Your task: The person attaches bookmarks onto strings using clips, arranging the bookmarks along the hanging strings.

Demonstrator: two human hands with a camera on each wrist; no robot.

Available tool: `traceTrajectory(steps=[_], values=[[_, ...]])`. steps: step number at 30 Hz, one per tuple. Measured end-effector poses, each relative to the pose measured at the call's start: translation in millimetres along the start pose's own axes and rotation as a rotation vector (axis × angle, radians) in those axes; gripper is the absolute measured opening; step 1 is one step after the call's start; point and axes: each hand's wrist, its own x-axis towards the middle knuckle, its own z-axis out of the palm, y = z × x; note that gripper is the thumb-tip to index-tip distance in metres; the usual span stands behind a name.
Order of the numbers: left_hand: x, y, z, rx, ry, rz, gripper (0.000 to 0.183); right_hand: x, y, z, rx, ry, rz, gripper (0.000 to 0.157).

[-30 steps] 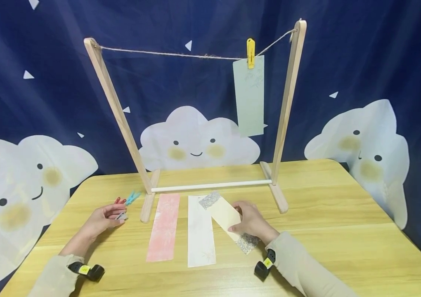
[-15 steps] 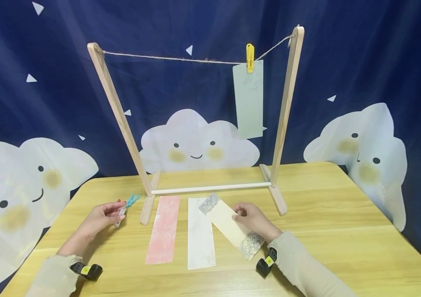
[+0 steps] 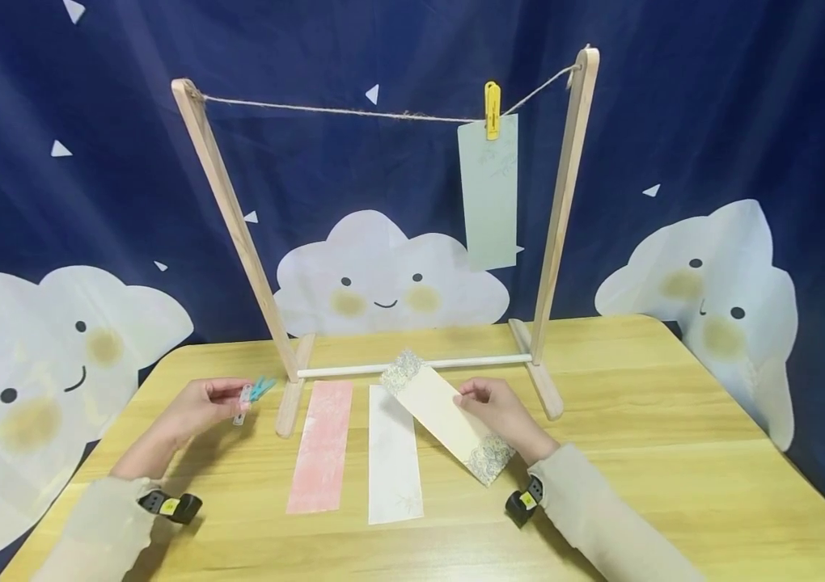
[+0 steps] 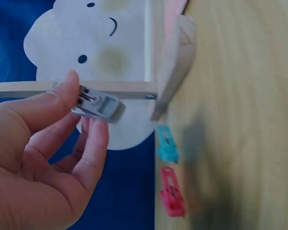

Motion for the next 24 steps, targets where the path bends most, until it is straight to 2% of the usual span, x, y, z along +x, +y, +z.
traceTrajectory(steps=[8, 10, 15, 19, 24], values=[[10.5, 29.8, -1.3, 0.079, 0.006, 0.063, 0.048, 11, -15, 4.2, 0.102, 0.113, 0.013, 0.017], [13.0, 37.3, 0.4, 0.062, 0.016, 0.069, 0.046, 14, -19, 4.5, 0.13, 0.141, 0.016, 0.017], [19.6, 53.8, 1.4, 0.006, 0.049, 0.138, 0.041, 24, -28, 3.8, 0.167, 0.193, 0.019, 0.022], [27.1, 68.6, 3.1, 0.015, 0.063, 0.175, 0.042, 32, -37, -0.2, 0.183, 0.228, 0.033, 0.024], [36.2, 90.0, 9.5, -0.007, 0.061, 0.193, 0.042, 41, -49, -6.1, 0.261, 0.253, -0.011, 0.015]])
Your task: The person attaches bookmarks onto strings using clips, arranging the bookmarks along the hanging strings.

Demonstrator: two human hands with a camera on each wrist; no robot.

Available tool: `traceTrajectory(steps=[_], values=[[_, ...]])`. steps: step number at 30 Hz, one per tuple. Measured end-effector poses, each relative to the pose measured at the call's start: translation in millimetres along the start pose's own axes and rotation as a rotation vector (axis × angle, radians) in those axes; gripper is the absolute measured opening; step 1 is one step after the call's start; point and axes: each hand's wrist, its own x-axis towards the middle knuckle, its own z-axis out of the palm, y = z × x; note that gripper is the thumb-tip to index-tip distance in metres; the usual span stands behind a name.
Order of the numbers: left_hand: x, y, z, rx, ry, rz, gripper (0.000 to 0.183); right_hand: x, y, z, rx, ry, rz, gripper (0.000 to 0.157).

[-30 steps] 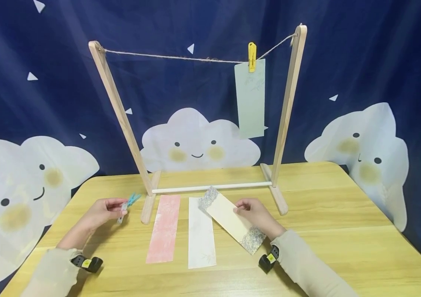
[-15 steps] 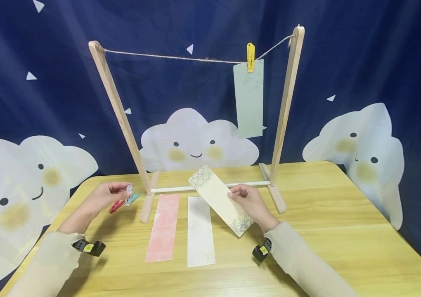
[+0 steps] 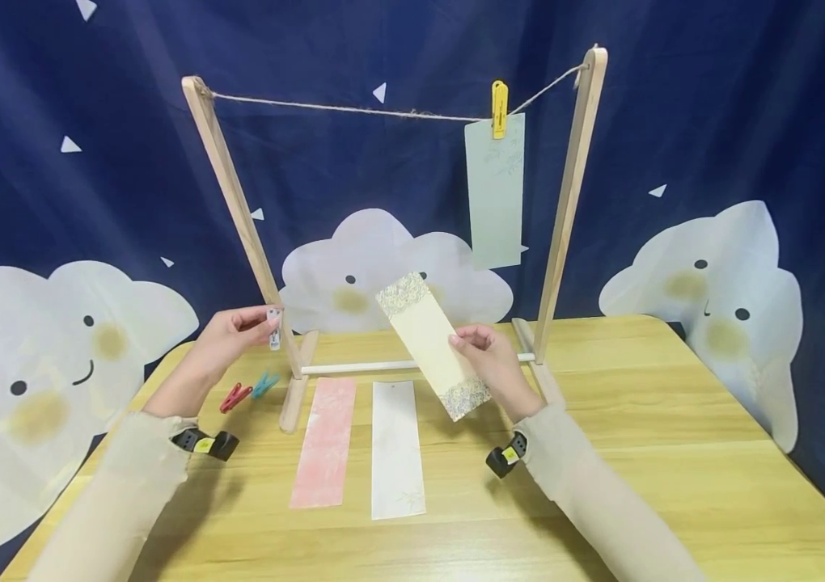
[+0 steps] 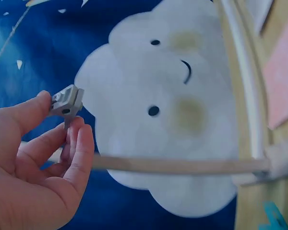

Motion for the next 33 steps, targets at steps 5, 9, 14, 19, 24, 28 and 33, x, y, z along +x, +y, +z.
traceTrajectory(steps=[5, 9, 14, 19, 24, 28, 33], values=[[11.7, 22.5, 7.6, 0.032, 0.001, 0.002, 0.039, 9, -10, 0.0, 0.016, 0.019, -0.022, 0.013], [22.5, 39.4, 13.1, 0.048, -0.015, 0.037, 0.038, 15, -18, -0.4, 0.01, 0.048, -0.028, 0.017], [36.4, 57.7, 18.8, 0.028, -0.019, 0.076, 0.037, 23, -27, -1.4, 0.01, 0.058, -0.044, 0.019], [51.0, 76.4, 26.0, 0.03, -0.028, 0.086, 0.036, 30, -38, -1.0, 0.019, 0.075, -0.081, 0.017], [64.4, 101.3, 33.1, 0.012, -0.004, 0.098, 0.038, 38, -54, 1.1, 0.046, 0.11, -0.109, 0.013], [74.7, 120.4, 37.7, -0.046, 0.019, 0.099, 0.038, 45, -63, 2.2, 0.084, 0.129, -0.114, 0.011], [87.6, 142.8, 42.0, -0.051, 0.048, 0.139, 0.034, 51, -71, 2.7, 0.153, 0.157, -0.115, 0.007]])
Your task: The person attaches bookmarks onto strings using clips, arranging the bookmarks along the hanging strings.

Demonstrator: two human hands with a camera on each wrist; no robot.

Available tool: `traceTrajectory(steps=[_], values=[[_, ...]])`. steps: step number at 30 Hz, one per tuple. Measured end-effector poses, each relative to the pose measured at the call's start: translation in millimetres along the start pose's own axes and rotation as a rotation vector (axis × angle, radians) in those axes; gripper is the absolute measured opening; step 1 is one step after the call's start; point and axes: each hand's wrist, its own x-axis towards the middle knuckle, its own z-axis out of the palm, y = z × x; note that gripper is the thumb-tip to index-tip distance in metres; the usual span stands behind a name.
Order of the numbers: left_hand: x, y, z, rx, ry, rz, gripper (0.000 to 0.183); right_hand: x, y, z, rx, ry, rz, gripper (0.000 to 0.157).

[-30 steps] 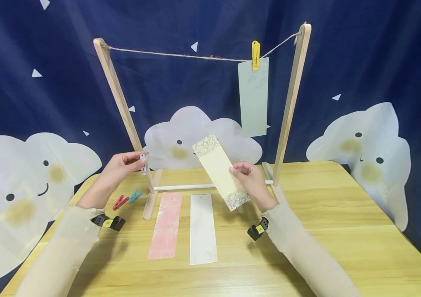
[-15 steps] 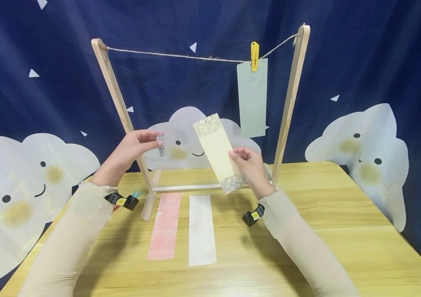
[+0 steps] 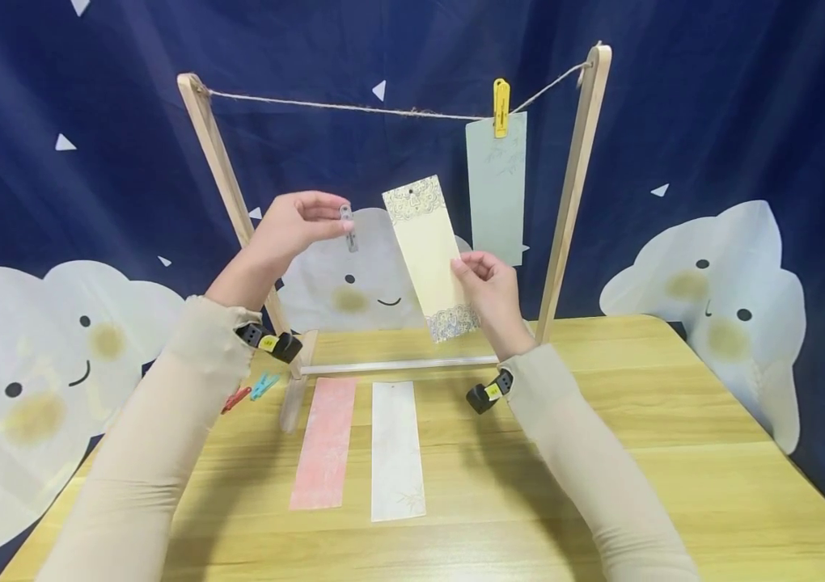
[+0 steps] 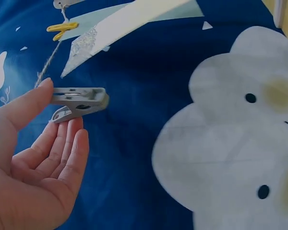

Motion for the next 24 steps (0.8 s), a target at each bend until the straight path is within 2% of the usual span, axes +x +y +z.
traceTrajectory(steps=[3, 7, 12, 16, 24], values=[[8.3, 13.2, 2.8, 0.02, 0.012, 0.021, 0.033, 3, -3, 1.3, 0.03, 0.023, -0.007, 0.007], [20.1, 29.5, 5.7, -0.006, 0.019, 0.041, 0.032, 9, -7, 3.5, 0.077, 0.058, -0.014, 0.013], [34.8, 50.6, 8.9, -0.119, 0.036, 0.004, 0.033, 15, -11, 6.4, 0.116, 0.097, -0.023, 0.015], [44.1, 69.8, 12.2, -0.18, 0.085, -0.026, 0.032, 18, -11, 9.4, 0.131, 0.118, -0.048, 0.014], [60.0, 106.6, 21.8, -0.18, 0.169, 0.033, 0.026, 24, -14, 15.9, 0.119, 0.176, -0.105, 0.014]])
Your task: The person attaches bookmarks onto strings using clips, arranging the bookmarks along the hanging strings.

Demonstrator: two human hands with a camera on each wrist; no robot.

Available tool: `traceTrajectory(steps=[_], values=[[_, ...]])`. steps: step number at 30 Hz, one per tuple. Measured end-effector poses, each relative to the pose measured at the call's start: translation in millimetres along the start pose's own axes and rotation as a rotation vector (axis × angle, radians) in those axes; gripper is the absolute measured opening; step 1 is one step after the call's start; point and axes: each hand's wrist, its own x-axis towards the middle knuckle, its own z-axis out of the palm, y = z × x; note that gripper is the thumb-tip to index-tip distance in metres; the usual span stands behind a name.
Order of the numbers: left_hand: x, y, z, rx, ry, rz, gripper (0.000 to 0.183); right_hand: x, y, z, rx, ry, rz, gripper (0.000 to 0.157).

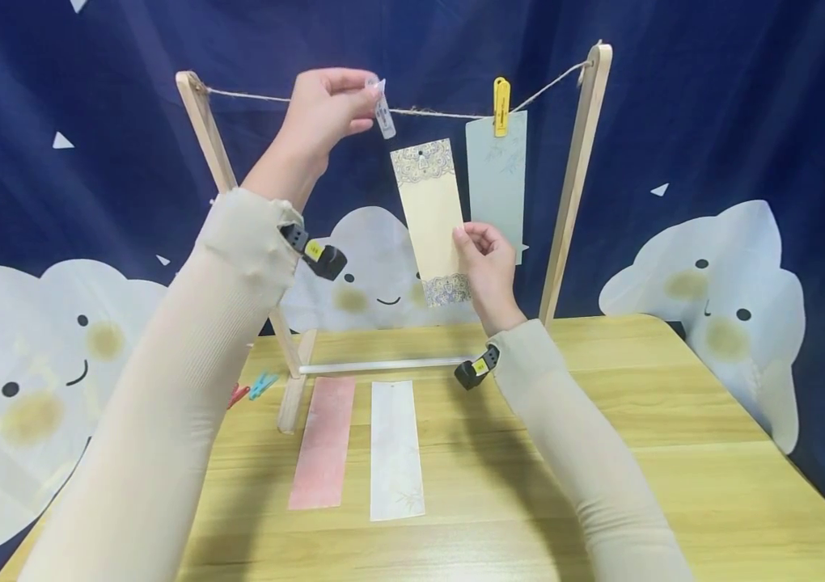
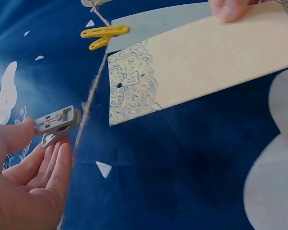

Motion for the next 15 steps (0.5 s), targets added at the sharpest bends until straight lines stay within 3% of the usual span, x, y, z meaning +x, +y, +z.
traceTrajectory(steps=[4, 10, 15], values=[[8.6, 11.5, 8.4, -0.052, 0.043, 0.033, 0.029, 3, 0, 4.2, 0.023, 0.014, 0.0, 0.013], [19.0, 16.0, 16.2, -0.093, 0.088, 0.026, 0.029, 7, 1, 11.0, 0.09, 0.029, -0.004, 0.017], [24.3, 12.8, 18.9, 0.071, 0.117, 0.063, 0.026, 9, 2, 14.5, 0.114, 0.02, -0.01, 0.017]])
